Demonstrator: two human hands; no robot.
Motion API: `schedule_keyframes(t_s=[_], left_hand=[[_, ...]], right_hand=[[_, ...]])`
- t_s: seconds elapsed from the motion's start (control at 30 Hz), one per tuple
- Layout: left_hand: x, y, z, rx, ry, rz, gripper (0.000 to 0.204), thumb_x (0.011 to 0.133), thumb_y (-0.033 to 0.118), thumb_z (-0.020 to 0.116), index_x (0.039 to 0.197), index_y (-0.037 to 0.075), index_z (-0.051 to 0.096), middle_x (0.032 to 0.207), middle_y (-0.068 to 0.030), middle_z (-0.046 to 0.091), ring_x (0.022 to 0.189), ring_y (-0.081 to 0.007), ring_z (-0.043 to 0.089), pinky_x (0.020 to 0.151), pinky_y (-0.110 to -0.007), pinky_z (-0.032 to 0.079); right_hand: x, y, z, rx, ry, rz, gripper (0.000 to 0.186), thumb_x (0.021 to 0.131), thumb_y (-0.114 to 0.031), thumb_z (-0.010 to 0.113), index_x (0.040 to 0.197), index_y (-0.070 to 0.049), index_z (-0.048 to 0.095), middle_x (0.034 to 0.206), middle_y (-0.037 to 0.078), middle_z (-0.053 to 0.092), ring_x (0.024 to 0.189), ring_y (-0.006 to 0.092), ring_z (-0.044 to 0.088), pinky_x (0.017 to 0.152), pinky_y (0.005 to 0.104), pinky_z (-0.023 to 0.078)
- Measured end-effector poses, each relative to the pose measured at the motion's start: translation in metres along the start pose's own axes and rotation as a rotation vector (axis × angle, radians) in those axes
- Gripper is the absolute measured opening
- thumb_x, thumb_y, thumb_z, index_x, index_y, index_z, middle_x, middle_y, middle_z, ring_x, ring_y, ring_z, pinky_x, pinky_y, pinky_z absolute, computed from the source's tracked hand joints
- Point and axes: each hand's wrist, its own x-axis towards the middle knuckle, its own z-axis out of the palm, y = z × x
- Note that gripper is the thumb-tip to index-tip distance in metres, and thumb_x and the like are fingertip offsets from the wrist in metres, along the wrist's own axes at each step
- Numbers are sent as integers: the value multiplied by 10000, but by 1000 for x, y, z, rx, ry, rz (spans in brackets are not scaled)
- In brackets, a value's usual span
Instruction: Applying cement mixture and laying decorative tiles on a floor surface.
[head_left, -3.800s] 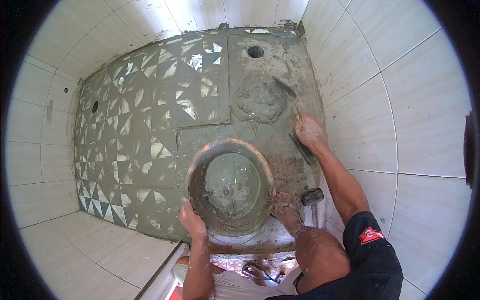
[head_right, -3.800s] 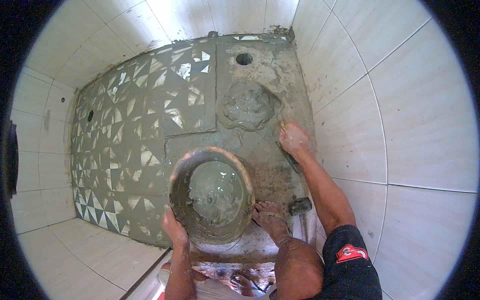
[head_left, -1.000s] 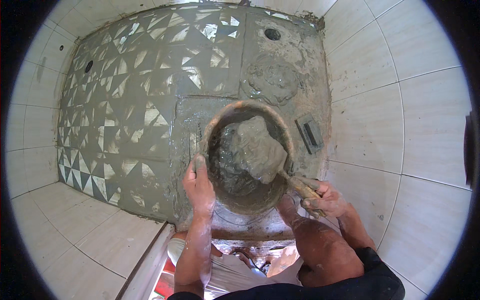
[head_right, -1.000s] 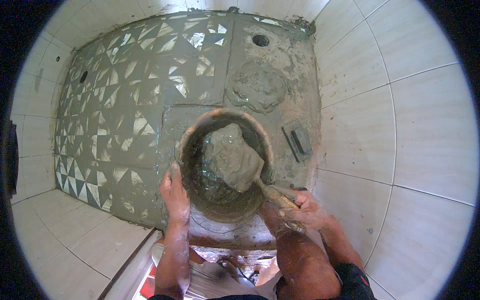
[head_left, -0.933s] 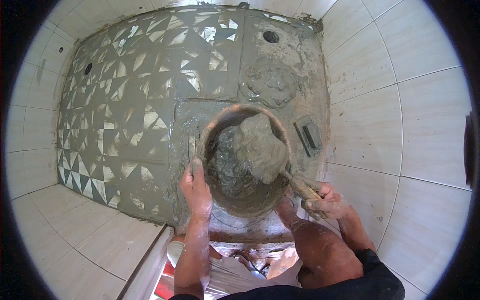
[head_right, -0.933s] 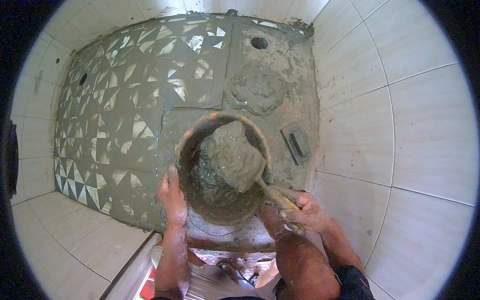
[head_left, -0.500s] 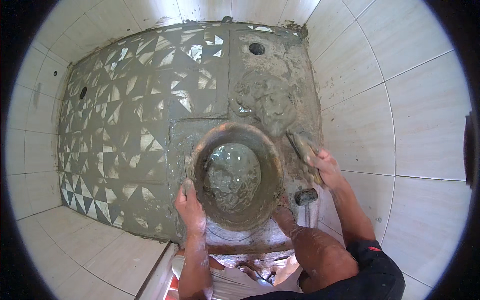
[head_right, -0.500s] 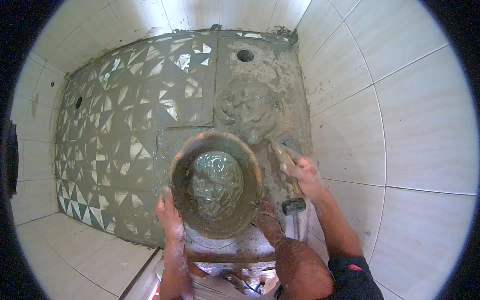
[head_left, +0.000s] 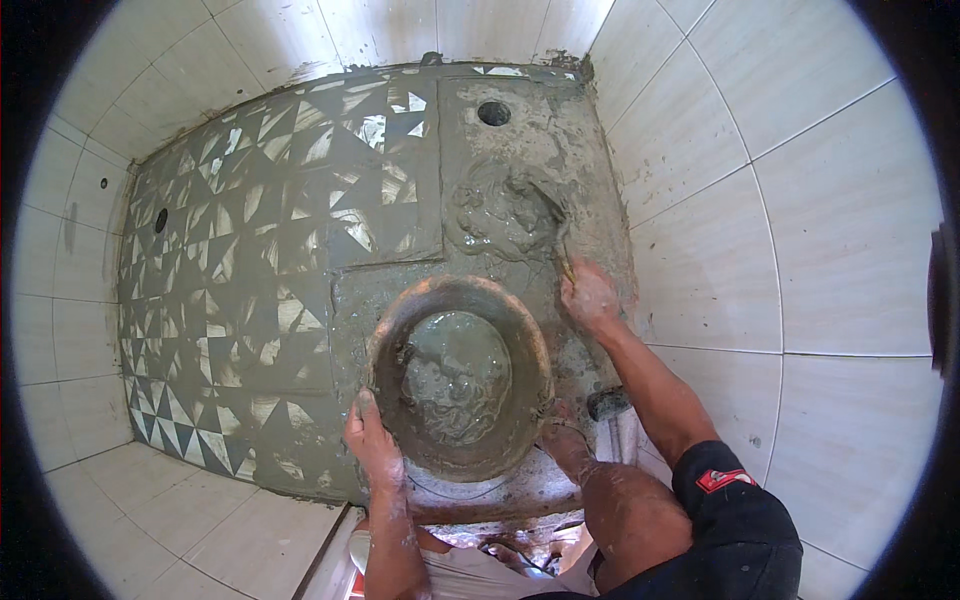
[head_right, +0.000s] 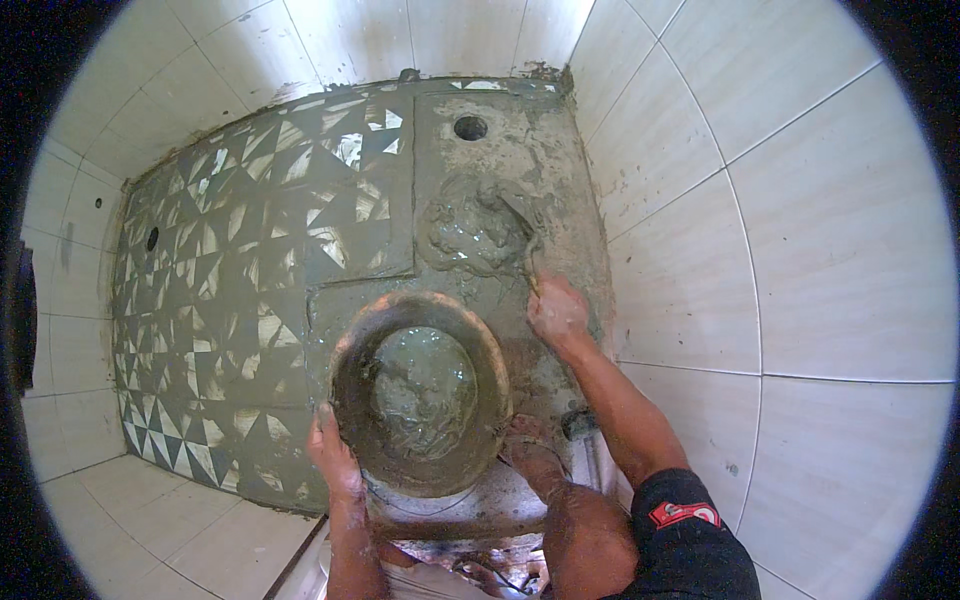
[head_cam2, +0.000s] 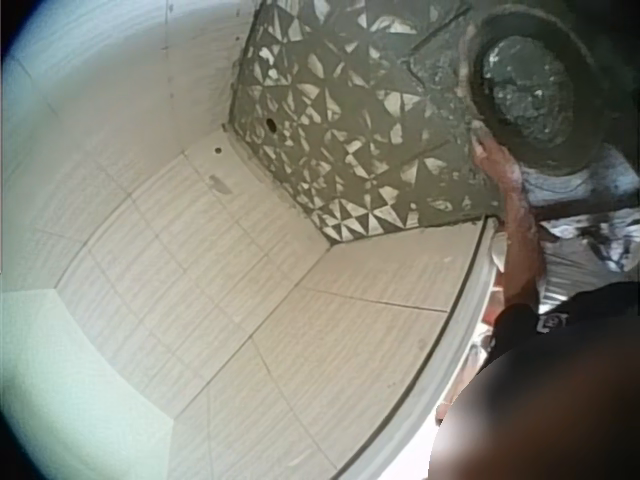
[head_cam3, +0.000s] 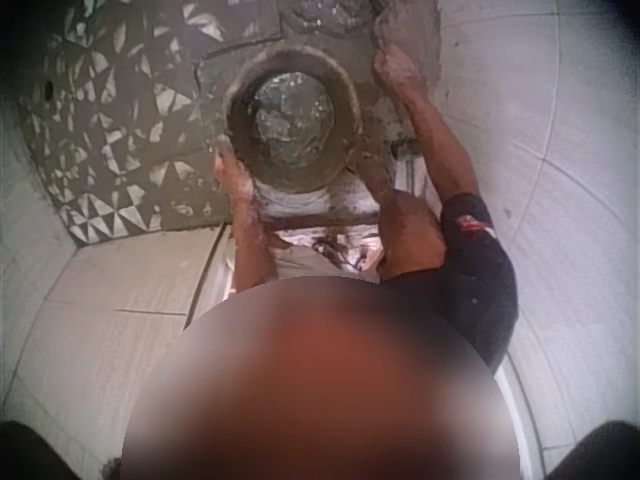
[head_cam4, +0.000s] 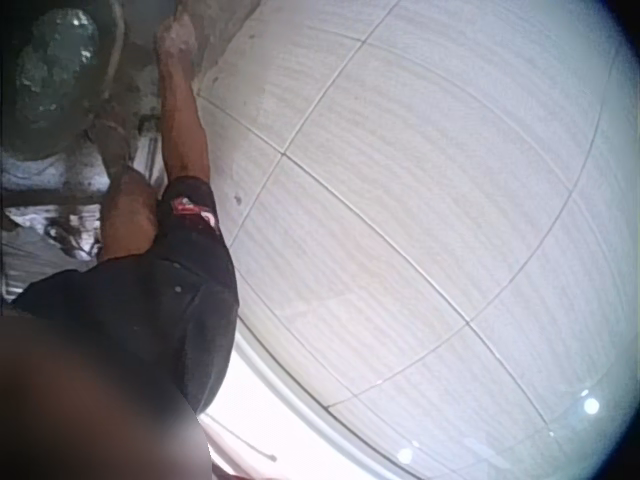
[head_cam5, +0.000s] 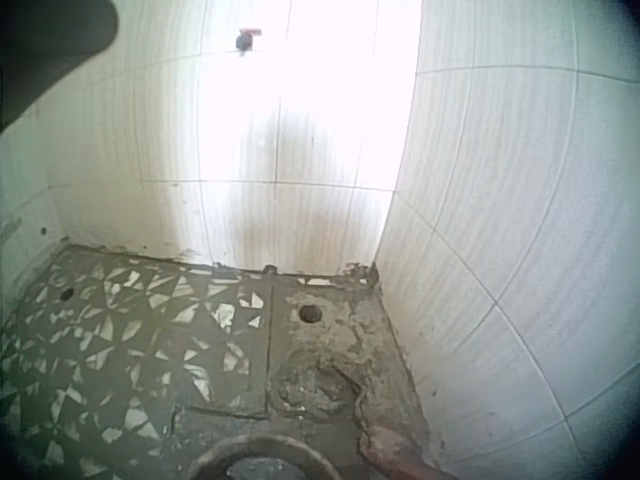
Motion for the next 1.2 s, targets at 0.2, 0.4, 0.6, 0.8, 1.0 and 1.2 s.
schedule_keyframes(t_s=[0.2, 0.4, 0.6, 0.8, 1.0, 1.2], left_hand=[[0, -2, 2, -20, 6, -45, 349, 1049, 267, 551, 1154, -51, 649, 1036, -59, 685, 906, -111, 610, 802, -280, 507], [2, -3, -4, 26, -11, -7, 356, 1049, 278, 551, 1153, -48, 647, 1050, -68, 683, 911, -113, 609, 807, -274, 504], [-6, 11, 15, -50, -13, -49, 352, 1050, 277, 550, 1142, -49, 646, 1069, -87, 688, 912, -135, 633, 810, -298, 524], [-2, 0, 6, -6, 28, -47, 333, 1055, 260, 544, 1139, -46, 644, 1063, -86, 688, 893, -134, 637, 800, -300, 527], [-7, 0, -1, 72, 104, -32, 359, 1037, 305, 566, 1135, -27, 658, 955, -53, 683, 807, -101, 598, 709, -275, 495], [-1, -16, -19, 578, 141, 258, 409, 995, 371, 581, 1085, -13, 693, 681, -13, 557, 651, -112, 480, 581, -335, 430]], right_hand=[[10, 16, 2, -101, -53, 7, 353, 858, -232, 599, 1187, -105, 604, 950, 196, 639, 896, 376, 671, 775, 493, 548], [8, 13, -12, -55, -50, -50, 367, 852, -222, 602, 1205, -123, 592, 966, 181, 641, 884, 389, 675, 757, 502, 554], [11, 48, -18, -134, -40, -78, 362, 856, -218, 601, 1206, -128, 590, 980, 175, 642, 930, 374, 671, 773, 502, 558], [8, 49, -33, -75, -33, -14, 352, 878, -256, 587, 1198, -109, 590, 1047, 176, 652, 988, 386, 663, 830, 517, 546], [13, 48, -31, -10, -95, 84, 366, 882, -273, 594, 1190, -77, 614, 1061, 192, 676, 1041, 380, 653, 874, 500, 536], [10, 75, -24, -9, -37, 74, 365, 906, -347, 604, 1091, -41, 679, 1040, 226, 678, 957, 410, 661, 841, 481, 533]])
